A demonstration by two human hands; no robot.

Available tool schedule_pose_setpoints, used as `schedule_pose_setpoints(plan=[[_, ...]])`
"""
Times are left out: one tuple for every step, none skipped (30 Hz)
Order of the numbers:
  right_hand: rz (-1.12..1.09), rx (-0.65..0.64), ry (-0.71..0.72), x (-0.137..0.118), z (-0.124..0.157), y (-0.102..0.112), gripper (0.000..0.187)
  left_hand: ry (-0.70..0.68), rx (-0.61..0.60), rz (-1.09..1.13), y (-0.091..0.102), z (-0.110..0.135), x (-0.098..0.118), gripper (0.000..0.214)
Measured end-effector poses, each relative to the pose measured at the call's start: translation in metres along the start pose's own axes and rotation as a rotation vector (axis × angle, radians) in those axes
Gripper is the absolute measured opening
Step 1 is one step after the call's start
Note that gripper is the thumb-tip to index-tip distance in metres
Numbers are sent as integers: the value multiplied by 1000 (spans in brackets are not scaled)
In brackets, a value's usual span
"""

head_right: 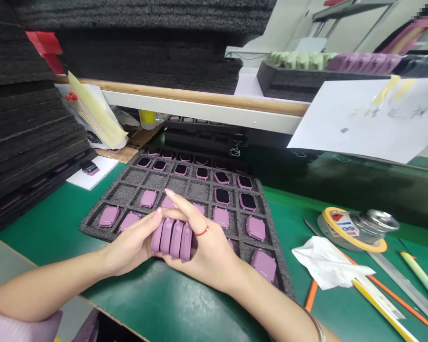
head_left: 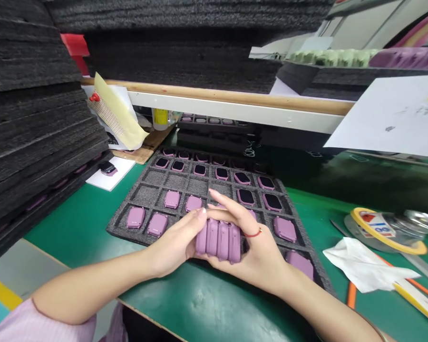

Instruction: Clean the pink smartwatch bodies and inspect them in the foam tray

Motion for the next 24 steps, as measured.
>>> schedule_pose_setpoints(plan=[[-15,4,11,-1,0,1,95,-40,37,-55,4,1,2,53],[-26,5,22,-2,-1,2,97,-84,73,-118,7,3,4,53],[-30,6,33,-2,-1,3,97,-128,101,-179,9,4,6,53],[-31,9,40,-3,-1,3,99,-165,117,-229,10,6,9,53],[-29,16,45,-2,0,3,100,-185,121,-254,10,6,10,55],[-28,22,49,-2,0,3,100,-178,114,-252,10,6,10,57],[-29,28,52,-2,0,3,100,-148,95,-226,8,5,9,59],[-31,34,56,-2,0,3,98,-106,68,-189,6,4,7,63],[-34,44,59,-2,1,3,95,-58,35,-149,4,3,4,67],[-36,54,59,-2,1,4,91,-15,5,-112,1,2,1,70],[-36,61,56,-1,1,4,88,13,-16,-83,0,1,-1,73],[-33,66,49,-1,2,5,86,23,-27,-65,-1,0,-1,74],[-28,69,42,0,2,5,87,20,-24,-55,-1,-1,-1,73],[-28,69,38,1,2,5,90,10,-16,-49,0,-2,-1,72],[-30,65,37,1,2,5,94,-1,-5,-49,1,-2,-2,70],[-32,63,40,1,3,5,97,-14,3,-54,2,-2,-2,69],[-35,62,47,0,3,5,100,-25,4,-61,2,-2,-2,68],[-38,64,56,0,3,5,101,-38,3,-68,2,-2,-2,68],[-38,65,67,-1,3,6,101,-51,-1,-73,2,-1,-1,67],[-38,67,82,-1,2,6,100,-64,-7,-78,2,-1,-1,67],[-39,68,94,-2,2,6,100,-75,-7,-83,1,0,0,66],[-42,67,104,-3,2,6,100,-83,-5,-89,2,0,0,65],[-44,65,111,-3,2,6,99,-86,3,-96,2,1,1,64],[-46,61,116,-3,2,6,98,-86,12,-104,3,1,0,63]])
Point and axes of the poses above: each hand's wrist, its own z-axis away from the middle knuckle, its own y-axis out of the back of the hand, x = y × z, the point moved 8 cm from there along -z, towards the middle knuckle, and after that the axes turned 11 degrees about -z, right-handed, at the moved point
